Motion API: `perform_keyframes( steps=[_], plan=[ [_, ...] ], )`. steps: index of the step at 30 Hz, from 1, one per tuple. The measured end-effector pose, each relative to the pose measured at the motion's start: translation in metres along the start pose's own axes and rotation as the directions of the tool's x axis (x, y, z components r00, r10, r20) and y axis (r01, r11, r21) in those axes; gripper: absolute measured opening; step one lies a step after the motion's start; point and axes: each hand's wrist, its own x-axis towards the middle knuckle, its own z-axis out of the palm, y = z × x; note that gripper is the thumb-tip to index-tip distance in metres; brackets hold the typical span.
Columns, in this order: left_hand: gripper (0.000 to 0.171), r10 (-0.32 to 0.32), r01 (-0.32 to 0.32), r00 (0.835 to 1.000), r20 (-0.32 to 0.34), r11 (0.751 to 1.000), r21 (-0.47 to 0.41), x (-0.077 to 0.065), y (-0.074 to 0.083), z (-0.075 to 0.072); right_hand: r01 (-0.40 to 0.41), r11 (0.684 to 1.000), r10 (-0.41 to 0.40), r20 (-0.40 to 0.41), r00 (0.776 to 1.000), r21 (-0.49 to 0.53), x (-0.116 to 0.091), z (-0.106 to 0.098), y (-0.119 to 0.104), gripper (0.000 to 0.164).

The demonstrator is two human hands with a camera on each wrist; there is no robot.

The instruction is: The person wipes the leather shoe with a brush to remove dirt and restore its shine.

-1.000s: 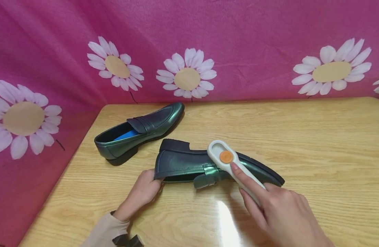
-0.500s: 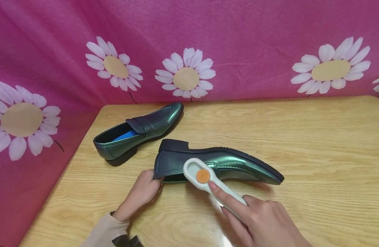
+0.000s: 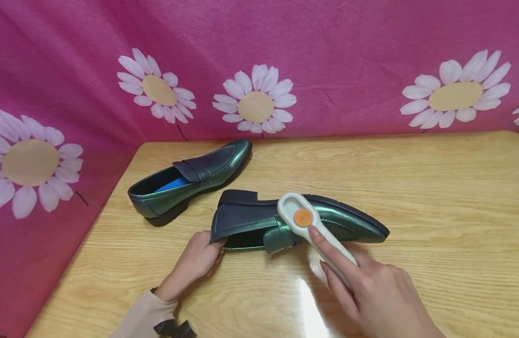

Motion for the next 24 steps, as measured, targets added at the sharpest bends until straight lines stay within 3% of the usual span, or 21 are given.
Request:
perform_keyframes(
  steps=[7, 13, 24],
  plan=[
    [0.034, 0.006, -0.006, 1.000, -0.013, 1.000, -0.002, -0.001, -0.001, -0.002, 0.038, 0.997, -0.047, 0.156, 0.987, 0.065, -0.005, 0.013, -0.015, 0.071],
    [0.034, 0.005, -0.005, 1.000, -0.001, 1.000, -0.007, 0.000, 0.000, -0.002, 0.028, 0.999, -0.029, 0.043, 0.999, 0.019, -0.001, 0.009, -0.009, 0.048],
    [0.031, 0.001, -0.001, 1.000, -0.001, 1.000, -0.011, 0.001, -0.002, -0.001, 0.067, 0.997, -0.067, -0.007, 0.998, 0.032, 0.004, 0.003, -0.002, 0.051]
  ],
)
